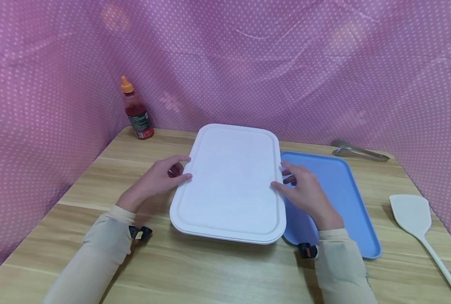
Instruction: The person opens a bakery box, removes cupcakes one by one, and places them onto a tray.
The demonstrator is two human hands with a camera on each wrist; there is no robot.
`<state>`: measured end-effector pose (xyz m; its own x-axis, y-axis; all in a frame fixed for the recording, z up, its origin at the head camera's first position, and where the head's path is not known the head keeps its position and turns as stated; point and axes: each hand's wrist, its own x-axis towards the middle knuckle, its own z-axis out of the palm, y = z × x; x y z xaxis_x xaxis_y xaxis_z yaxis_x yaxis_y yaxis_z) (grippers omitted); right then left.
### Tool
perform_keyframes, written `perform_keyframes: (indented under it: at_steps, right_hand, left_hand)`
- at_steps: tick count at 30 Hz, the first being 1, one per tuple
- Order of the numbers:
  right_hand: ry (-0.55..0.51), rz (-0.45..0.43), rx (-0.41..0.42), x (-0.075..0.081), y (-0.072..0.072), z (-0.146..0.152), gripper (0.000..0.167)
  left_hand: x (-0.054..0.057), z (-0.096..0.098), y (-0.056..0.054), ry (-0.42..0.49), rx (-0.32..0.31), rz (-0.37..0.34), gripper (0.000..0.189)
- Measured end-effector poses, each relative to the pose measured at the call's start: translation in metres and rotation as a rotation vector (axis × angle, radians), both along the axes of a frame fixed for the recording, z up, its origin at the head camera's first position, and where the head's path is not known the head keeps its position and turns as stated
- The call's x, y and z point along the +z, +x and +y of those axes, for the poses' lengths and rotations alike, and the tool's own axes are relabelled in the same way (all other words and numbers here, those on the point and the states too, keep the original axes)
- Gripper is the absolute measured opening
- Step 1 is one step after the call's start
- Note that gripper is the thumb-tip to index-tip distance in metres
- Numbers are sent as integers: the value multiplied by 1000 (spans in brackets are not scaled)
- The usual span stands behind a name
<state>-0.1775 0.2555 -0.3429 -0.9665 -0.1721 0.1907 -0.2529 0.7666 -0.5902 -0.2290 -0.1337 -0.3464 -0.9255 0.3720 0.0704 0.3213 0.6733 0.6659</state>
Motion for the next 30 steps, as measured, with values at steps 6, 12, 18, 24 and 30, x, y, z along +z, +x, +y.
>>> perform_keyframes:
  at_steps: [6,12,18,24,30]
  right_hand:
    - [-7,-4,-6,1,1,-1,69]
    - [-30,4,-13,2,1,-5,66]
    - [-24,-12,-44,3,3,-9,62]
    - [-28,-26,-74,6,4,-12,61]
    - [-23,21,-70,5,5,-14,57]
  left_hand:
    - [1,1,1,-7,-11,2,55]
    - [1,1,1,-7,-17,-3,55]
    - [2,1,1,-21,-21,-2,56]
    - [4,1,3,-41,-20,-19,57]
    - [4,1,4,-48,-13,-38,57]
